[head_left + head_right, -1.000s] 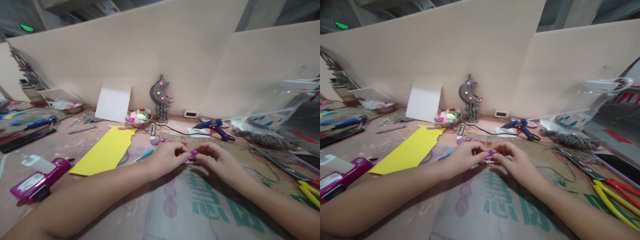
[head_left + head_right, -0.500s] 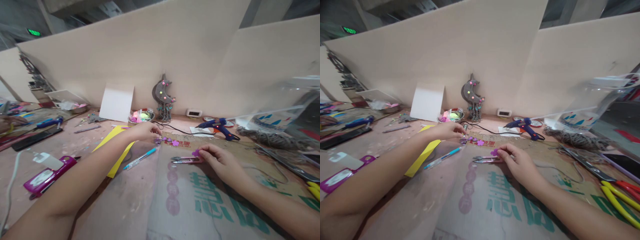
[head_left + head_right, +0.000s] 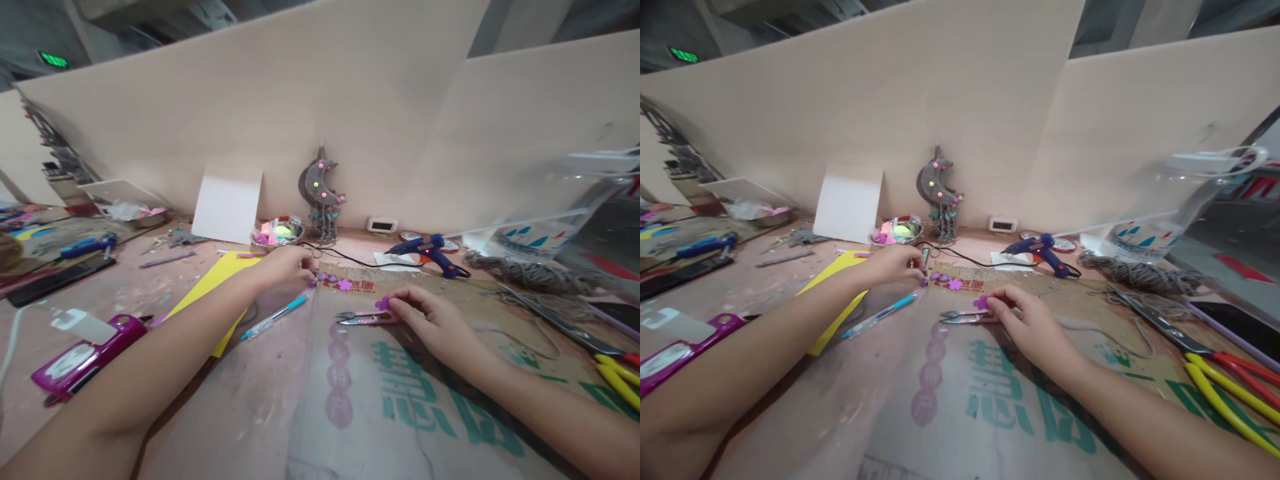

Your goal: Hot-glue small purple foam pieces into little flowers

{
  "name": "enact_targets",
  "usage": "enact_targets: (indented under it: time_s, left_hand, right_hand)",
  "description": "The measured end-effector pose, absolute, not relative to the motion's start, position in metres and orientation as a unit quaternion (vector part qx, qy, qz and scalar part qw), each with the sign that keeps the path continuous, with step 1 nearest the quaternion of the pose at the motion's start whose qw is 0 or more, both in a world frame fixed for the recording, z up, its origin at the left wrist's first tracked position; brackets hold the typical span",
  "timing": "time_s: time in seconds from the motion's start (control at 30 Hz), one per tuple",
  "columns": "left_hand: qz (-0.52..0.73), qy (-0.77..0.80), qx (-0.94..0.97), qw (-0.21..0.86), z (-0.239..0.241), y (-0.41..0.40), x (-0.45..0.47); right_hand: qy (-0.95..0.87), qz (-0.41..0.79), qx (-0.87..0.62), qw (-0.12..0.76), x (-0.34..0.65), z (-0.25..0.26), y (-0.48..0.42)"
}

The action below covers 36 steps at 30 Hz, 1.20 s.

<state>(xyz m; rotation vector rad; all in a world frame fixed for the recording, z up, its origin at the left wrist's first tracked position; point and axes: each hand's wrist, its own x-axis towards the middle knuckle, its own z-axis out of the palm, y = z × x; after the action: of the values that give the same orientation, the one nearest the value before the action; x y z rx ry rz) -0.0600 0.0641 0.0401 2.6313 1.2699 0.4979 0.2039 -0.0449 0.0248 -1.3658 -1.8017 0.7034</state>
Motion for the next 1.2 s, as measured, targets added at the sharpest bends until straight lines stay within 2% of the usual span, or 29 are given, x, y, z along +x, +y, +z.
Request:
enact_targets:
  time_s: [0.2, 0.43, 0.53, 0.87, 1.03, 1.2]
  left_hand:
    - [0.293, 0.331, 0.896, 0.027, 0.049, 0.06, -0.053]
    - [0.294, 0.269, 0.914, -0.075, 0.047, 0.06, -0.053]
    - [0.303, 0.279, 0.911, -0.036, 0.048, 0.06, -0.051]
    - [0.29, 0.45, 0.815, 0.222, 0.035, 0.066, -0.052]
    - [0.265, 0.467, 0.803, 0.259, 0.025, 0.071, -0.053]
    - [0.284, 0.489, 0.792, 0.229, 0.016, 0.071, -0.044]
  right_hand:
    - [-0.698, 0.304, -0.52, 0.387, 0.206, 0.021, -0.043]
    - [-0.708, 0.3, -0.518, 0.376, 0.206, 0.019, -0.042]
    - [-0.705, 0.311, -0.517, 0.373, 0.205, 0.02, -0.043]
    - [-0.725, 0.265, -0.524, 0.361, 0.203, 0.026, -0.045]
    - [-0.734, 0.249, -0.525, 0.352, 0.205, 0.023, -0.043]
    - [-0.75, 0.212, -0.531, 0.333, 0.206, 0.022, -0.042]
